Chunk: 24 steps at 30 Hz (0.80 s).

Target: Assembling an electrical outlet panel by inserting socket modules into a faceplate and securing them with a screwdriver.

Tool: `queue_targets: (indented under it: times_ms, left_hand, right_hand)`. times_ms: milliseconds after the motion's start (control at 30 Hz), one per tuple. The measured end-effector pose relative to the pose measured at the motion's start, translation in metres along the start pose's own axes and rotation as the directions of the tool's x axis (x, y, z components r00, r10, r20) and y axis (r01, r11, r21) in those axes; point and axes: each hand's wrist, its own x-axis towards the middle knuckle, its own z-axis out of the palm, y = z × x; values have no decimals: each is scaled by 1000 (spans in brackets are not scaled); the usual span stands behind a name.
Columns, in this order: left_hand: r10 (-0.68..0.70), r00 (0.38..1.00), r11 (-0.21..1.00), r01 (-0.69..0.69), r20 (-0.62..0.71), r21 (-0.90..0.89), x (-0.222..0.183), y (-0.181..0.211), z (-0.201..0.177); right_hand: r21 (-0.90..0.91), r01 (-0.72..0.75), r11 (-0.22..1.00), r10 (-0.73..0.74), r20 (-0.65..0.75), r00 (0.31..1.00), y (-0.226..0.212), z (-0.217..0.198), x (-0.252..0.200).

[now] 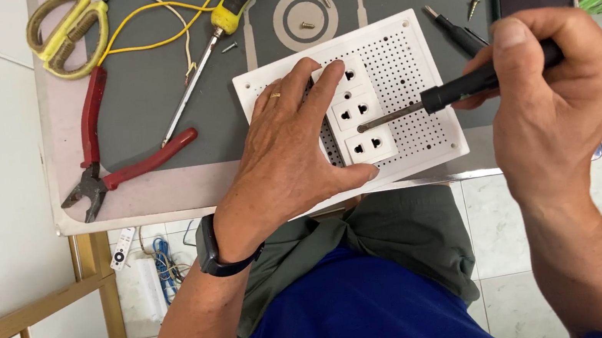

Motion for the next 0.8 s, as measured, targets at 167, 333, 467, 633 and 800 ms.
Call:
queue_targets:
  times_ms: [167, 333, 467, 633, 800]
  left_hand:
    - [8, 1000, 1000, -8, -28, 8, -1, -2, 3]
    - [-24, 1000, 999, 24, 3, -34, -1, 2, 0]
    - [-53, 998, 997, 55, 27, -49, 0, 6, -3]
    - [-42, 999, 998, 42, -12, -51, 1, 3, 1]
    - [-58, 998, 998, 58, 25, 12, 4, 1, 1]
  right_hand:
    - [-243, 179, 953, -205, -83, 975, 6, -5, -17]
    - [-422, 515, 746, -438, 271, 857, -20, -16, -19]
    - [-429, 718, 549, -543, 469, 696, -57, -7, 8]
    - [-137, 711, 690, -297, 842, 451, -87, -7, 49]
    - [-155, 785, 600, -322, 851, 414, -75, -14, 57]
